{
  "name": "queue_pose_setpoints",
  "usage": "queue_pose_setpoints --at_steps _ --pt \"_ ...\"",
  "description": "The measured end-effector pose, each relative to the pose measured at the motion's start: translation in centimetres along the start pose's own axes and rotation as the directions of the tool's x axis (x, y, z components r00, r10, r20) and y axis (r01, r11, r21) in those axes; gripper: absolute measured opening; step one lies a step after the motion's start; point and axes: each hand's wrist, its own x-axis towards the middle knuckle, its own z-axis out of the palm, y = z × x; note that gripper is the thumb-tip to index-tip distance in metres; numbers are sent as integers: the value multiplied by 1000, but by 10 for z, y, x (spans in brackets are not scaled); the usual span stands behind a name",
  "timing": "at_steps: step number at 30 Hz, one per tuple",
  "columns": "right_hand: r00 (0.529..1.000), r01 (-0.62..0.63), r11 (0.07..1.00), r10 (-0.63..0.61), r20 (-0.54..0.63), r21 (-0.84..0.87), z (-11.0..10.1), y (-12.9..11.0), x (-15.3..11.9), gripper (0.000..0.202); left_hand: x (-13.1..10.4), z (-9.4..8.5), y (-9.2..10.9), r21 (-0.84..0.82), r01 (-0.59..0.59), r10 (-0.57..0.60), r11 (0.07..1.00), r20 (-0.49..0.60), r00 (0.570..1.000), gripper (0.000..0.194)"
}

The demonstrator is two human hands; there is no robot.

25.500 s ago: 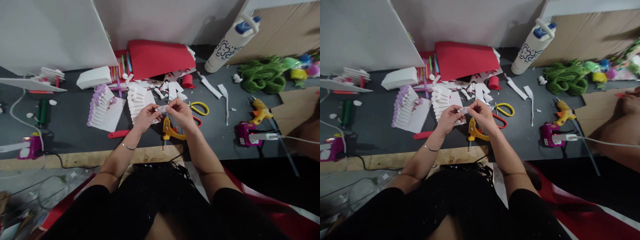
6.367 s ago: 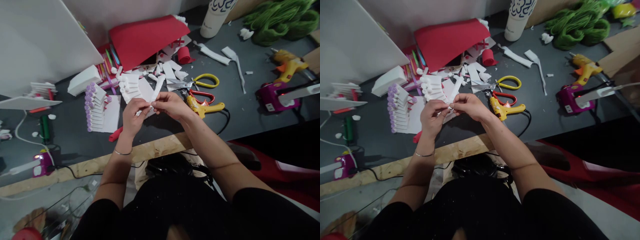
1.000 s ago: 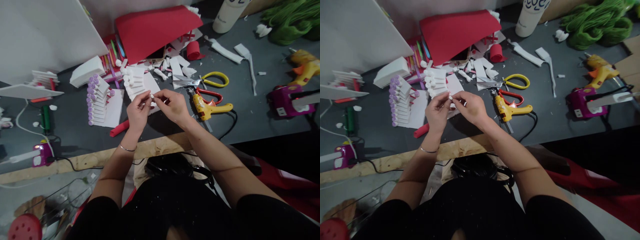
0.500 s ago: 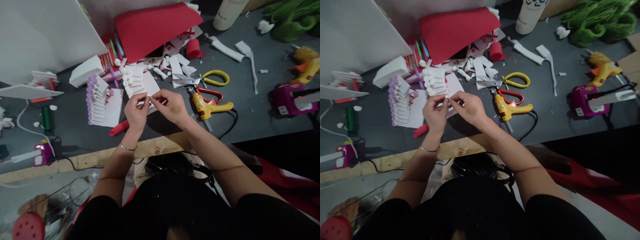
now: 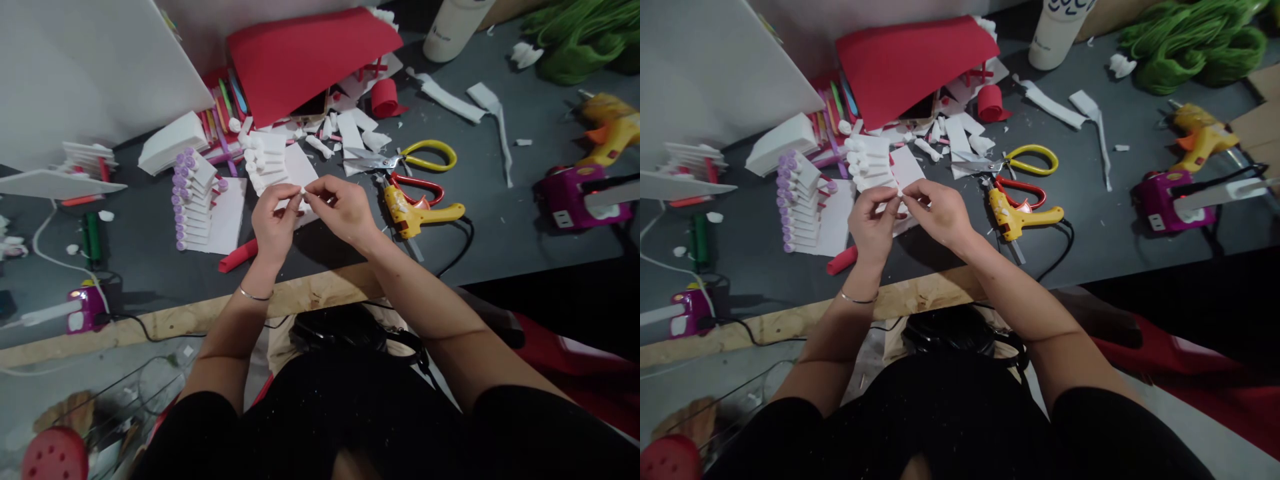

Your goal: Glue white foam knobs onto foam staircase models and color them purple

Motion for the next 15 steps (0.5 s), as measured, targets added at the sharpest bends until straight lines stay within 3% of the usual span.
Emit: queue_pose_setpoints --at_steps 3,6,10,15 --pt "1000 12 1000 -12 8 -15 -1 -1 0 17 1 1 -5 -108 57 -52 992 48 998 44" --pt "1000 -4 1000 3 -20 -26 -2 -2 -1 16 1 1 -7 -114 74 -67 991 67 996 45" --pt "999 -34 998 33 -23 -50 -2 -3 -1 17 0 2 -6 -93 59 -61 994 -11 998 39" --pt "999 40 999 -39 24 -23 1 -2 -3 16 -1 2 -3 26 -16 18 1000 -96 995 36"
